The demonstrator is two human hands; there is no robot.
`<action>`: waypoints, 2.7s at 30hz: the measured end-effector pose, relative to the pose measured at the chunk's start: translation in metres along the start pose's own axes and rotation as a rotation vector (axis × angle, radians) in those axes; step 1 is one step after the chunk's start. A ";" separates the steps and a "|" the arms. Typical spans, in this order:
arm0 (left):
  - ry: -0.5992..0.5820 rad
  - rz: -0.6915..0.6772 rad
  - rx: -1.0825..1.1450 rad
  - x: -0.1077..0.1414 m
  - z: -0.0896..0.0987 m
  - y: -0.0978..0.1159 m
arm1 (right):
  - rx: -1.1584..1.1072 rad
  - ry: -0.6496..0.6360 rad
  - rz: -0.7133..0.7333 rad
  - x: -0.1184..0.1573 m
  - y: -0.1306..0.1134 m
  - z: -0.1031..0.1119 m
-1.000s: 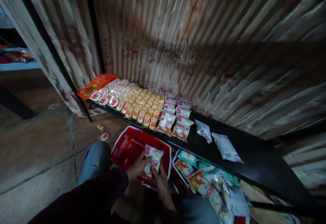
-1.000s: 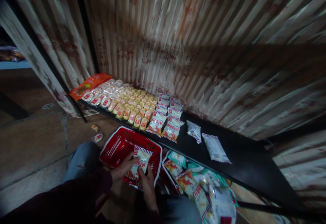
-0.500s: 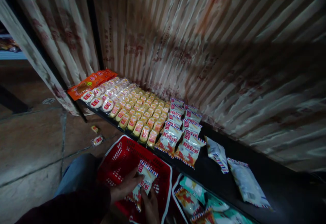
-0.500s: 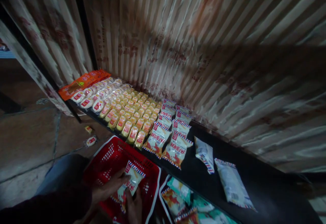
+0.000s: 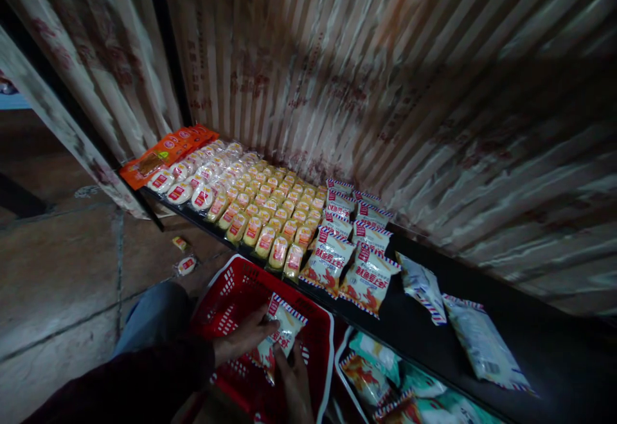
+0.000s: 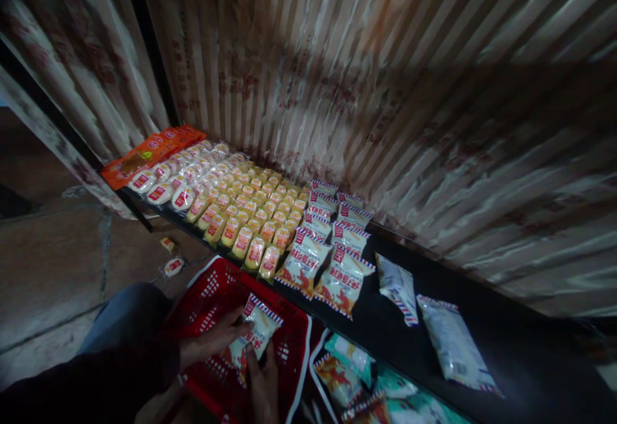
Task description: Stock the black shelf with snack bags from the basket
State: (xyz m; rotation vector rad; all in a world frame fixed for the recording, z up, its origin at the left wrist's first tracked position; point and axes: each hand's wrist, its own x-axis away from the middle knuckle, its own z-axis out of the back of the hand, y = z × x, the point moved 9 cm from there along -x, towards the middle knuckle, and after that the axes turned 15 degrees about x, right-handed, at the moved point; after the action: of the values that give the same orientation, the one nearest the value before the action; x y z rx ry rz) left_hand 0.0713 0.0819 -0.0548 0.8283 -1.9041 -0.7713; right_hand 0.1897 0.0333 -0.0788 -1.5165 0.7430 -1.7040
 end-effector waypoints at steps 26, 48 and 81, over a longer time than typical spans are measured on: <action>-0.161 0.026 -0.156 0.016 -0.003 0.045 | -0.031 -0.243 0.065 0.013 -0.042 -0.006; -0.037 -0.068 -0.095 -0.001 -0.002 0.052 | -0.057 -0.063 0.201 0.015 -0.069 0.008; -0.019 -0.249 -0.148 0.004 0.007 0.095 | -0.167 -0.188 0.179 0.018 -0.080 -0.008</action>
State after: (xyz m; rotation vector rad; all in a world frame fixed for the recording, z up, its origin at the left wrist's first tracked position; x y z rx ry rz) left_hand 0.0412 0.1349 0.0185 0.9784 -1.7560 -1.0608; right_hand 0.1702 0.0642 -0.0051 -1.6442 0.9094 -1.3751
